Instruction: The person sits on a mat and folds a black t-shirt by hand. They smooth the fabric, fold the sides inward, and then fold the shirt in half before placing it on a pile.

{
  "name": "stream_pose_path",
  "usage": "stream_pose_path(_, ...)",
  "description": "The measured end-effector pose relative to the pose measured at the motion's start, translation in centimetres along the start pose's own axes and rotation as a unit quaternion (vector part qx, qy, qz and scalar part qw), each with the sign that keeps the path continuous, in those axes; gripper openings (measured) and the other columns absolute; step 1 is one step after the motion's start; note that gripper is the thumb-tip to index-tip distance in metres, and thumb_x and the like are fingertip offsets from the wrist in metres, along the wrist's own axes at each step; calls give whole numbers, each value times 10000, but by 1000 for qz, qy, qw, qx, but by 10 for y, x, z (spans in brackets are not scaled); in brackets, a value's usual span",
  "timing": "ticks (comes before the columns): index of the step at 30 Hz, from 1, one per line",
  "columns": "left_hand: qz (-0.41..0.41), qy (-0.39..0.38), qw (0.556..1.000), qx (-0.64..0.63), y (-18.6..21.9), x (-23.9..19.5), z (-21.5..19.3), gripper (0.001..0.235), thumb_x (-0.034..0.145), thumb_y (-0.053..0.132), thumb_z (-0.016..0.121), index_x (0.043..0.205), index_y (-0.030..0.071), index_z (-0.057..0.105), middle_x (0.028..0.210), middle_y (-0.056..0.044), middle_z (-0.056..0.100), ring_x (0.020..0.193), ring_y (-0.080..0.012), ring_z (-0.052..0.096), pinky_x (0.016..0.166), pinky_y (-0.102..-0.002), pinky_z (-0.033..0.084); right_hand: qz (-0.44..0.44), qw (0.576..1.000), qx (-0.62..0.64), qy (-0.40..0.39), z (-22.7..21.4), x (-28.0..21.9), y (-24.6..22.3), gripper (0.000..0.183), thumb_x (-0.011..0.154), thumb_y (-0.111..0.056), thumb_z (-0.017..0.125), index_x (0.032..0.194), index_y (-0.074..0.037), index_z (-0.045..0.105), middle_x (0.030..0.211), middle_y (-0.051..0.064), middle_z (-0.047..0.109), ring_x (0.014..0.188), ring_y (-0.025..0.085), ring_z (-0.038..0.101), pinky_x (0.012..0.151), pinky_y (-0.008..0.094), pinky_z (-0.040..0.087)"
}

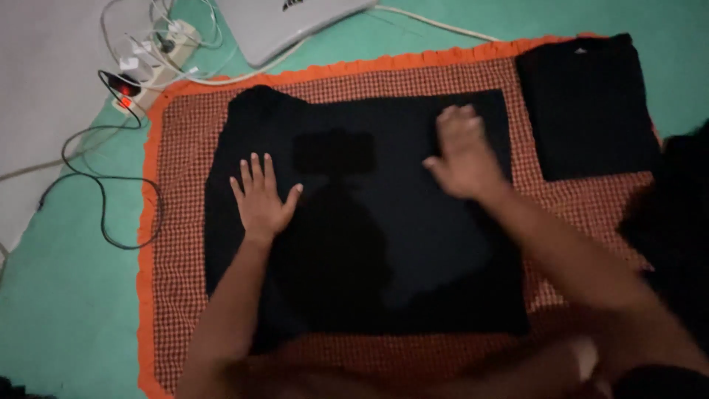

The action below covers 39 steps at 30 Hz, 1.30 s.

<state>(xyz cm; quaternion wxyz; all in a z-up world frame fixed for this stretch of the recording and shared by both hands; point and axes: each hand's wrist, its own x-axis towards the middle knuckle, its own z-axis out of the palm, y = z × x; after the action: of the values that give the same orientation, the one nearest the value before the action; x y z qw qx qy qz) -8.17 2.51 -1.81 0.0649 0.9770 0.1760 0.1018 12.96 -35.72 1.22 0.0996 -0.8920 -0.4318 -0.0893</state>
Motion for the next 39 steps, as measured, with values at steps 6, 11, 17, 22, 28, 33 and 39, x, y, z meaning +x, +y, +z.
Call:
stream_pose_path(6,-33,-91,995,34,-12,-24,-14,874,1004,677,342,1646,88,274,1695,-214,245,1570,-417,197,1240,-646,183,36,995,-27,-87,6,-65,-36,942,919,-667,496,1585,-17,354,1630,222,365,1491,469,327,1173,665,280)
stream_pose_path(11,-52,-61,994,70,-70,-52,-9,874,998,691,326,1655,119,257,1678,-229,262,1547,-450,205,1225,-657,157,65,991,-78,83,38,-147,64,809,1044,-529,478,1576,77,411,1614,317,375,1493,527,285,1203,649,174)
stream_pose_path(17,85,91,992,15,4,-80,-12,851,992,606,465,1558,-28,416,1589,-324,382,1454,-552,349,1129,-710,285,16,979,-102,173,19,-126,-34,886,1034,-623,423,1554,95,409,1560,351,392,1455,539,311,1198,647,185)
stream_pose_path(22,219,113,969,-30,96,-132,3,919,917,557,618,1595,3,337,1645,-281,300,1508,-486,296,1148,-669,296,-10,997,73,-7,30,-117,-154,1099,913,-734,505,1589,88,232,1641,331,219,1527,530,131,1236,627,106)
stream_pose_path(28,241,-119,963,-35,101,-144,-28,1069,883,757,506,1630,46,224,1686,-184,245,1561,-388,211,1245,-628,178,-84,989,32,-117,-11,-149,-111,1337,721,-948,509,1614,2,216,1657,230,268,1531,440,237,1225,620,177)
stream_pose_path(33,233,-158,959,-13,105,-142,-44,1095,904,794,446,1646,56,124,1717,-163,142,1572,-370,167,1259,-624,155,-137,969,-115,-172,-26,-210,-29,1568,539,-1131,473,1634,-48,183,1685,172,230,1558,407,195,1239,573,146)
stream_pose_path(39,254,-95,962,-21,99,-145,-31,1098,902,784,471,1637,27,165,1689,-194,217,1553,-394,215,1230,-640,199,-85,946,-160,-269,-45,-237,21,1773,394,-1232,502,1664,-118,-36,1723,126,-12,1549,405,33,1218,630,26)
